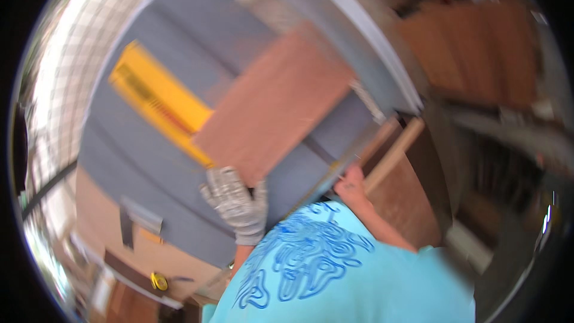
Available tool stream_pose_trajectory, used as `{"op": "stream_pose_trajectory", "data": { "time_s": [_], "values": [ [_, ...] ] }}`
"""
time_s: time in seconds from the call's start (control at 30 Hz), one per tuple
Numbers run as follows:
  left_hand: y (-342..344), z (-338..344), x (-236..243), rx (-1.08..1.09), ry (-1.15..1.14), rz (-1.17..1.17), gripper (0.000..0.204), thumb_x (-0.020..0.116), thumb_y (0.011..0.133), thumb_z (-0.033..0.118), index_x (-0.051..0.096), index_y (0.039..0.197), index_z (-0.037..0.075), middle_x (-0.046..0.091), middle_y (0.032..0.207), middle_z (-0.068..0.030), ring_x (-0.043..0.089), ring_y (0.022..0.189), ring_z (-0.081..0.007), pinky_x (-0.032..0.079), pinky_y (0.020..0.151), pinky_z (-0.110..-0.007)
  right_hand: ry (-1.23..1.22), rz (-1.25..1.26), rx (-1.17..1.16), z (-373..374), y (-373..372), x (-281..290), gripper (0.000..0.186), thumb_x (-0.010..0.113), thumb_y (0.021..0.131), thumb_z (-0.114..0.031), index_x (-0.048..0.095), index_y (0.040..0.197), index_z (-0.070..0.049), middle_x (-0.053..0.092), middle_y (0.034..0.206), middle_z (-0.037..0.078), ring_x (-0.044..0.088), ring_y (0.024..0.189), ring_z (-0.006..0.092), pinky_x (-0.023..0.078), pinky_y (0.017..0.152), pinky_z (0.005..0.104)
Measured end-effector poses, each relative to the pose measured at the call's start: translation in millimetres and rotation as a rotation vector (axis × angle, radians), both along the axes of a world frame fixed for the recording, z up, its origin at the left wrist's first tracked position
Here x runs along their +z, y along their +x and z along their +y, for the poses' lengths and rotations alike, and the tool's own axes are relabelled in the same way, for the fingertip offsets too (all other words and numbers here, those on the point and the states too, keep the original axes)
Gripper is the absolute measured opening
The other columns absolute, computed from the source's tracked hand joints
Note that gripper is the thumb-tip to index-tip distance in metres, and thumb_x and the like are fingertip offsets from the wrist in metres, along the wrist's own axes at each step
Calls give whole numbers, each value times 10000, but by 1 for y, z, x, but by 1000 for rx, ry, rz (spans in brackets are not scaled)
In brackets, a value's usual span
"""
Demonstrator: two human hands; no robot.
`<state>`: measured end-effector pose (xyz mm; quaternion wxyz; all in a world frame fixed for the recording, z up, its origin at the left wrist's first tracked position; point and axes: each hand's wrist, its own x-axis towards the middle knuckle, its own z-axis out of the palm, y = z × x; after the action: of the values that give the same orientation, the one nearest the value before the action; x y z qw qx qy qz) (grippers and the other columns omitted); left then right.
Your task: The person cuts a piece of wood using a table saw. The person places the wood on the saw table, aligns it with the guide, and pushes it through the saw blade to make the cut.
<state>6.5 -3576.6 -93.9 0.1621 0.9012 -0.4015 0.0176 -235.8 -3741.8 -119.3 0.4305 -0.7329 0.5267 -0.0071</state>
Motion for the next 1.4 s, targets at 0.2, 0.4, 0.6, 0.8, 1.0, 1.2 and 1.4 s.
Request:
{"op": "stream_pose_trajectory", "data": {
  "time_s": [0.2, 0.4, 0.6, 0.8, 1.0, 1.2, 1.4],
  "values": [
    [0, 7, 1, 19, -19, 65, 899, 746, 914, 541, 395, 1579, 47, 537, 1507, -220, 452, 1475, -404, 208, 1247, -666, 111, -8, -181, 6, -24, -9, 472, 762, 820, -79, 621, 1252, 47, 708, 1191, 173, 665, 1091, 292, 503, 983, 373],
    [-3, 4, 2, 35, -13, 142, 919, 752, 901, 570, 372, 1595, 103, 558, 1477, -195, 488, 1437, -373, 141, 1267, -652, 315, 183, -5, -27, -17, 4, 393, 784, 834, -84, 674, 1185, 53, 726, 1159, 165, 673, 1060, 257, 529, 924, 382],
    [-1, 1, 2, 38, 1, 177, 927, 740, 903, 590, 350, 1611, 137, 576, 1434, -171, 514, 1390, -342, 136, 1269, -644, 454, 327, -48, -43, -32, -4, 479, 773, 907, -145, 594, 1305, 52, 674, 1283, 169, 640, 1166, 267, 511, 998, 391],
    [-3, 3, 0, 58, -10, 173, 901, 727, 913, 597, 359, 1614, 167, 563, 1443, -153, 509, 1397, -324, 155, 1270, -638, 415, 329, -33, -40, -33, -2, 469, 769, 908, -145, 598, 1297, 52, 678, 1274, 170, 644, 1159, 269, 513, 993, 392],
    [-2, 5, 0, 53, -18, 153, 899, 727, 904, 620, 392, 1598, 156, 576, 1443, -153, 506, 1413, -319, 165, 1271, -630, 371, 300, 6, -41, -29, -7, 459, 765, 908, -146, 601, 1289, 52, 682, 1265, 171, 648, 1153, 271, 515, 987, 393],
    [-4, 3, -2, 60, -53, 136, 858, 773, 874, 558, 463, 1554, 138, 578, 1480, -151, 457, 1478, -321, 238, 1238, -660, 348, 261, 11, -43, -29, -15, 450, 761, 908, -146, 605, 1280, 52, 686, 1256, 172, 651, 1147, 273, 517, 982, 395],
    [-4, 5, 2, 37, -34, 167, 861, 816, 829, 532, 511, 1519, 118, 575, 1478, -175, 456, 1478, -333, 238, 1228, -677, 333, 252, 4, -43, -32, -16, 440, 756, 908, -147, 609, 1272, 52, 690, 1246, 173, 655, 1140, 274, 519, 977, 396]
  ]
}}
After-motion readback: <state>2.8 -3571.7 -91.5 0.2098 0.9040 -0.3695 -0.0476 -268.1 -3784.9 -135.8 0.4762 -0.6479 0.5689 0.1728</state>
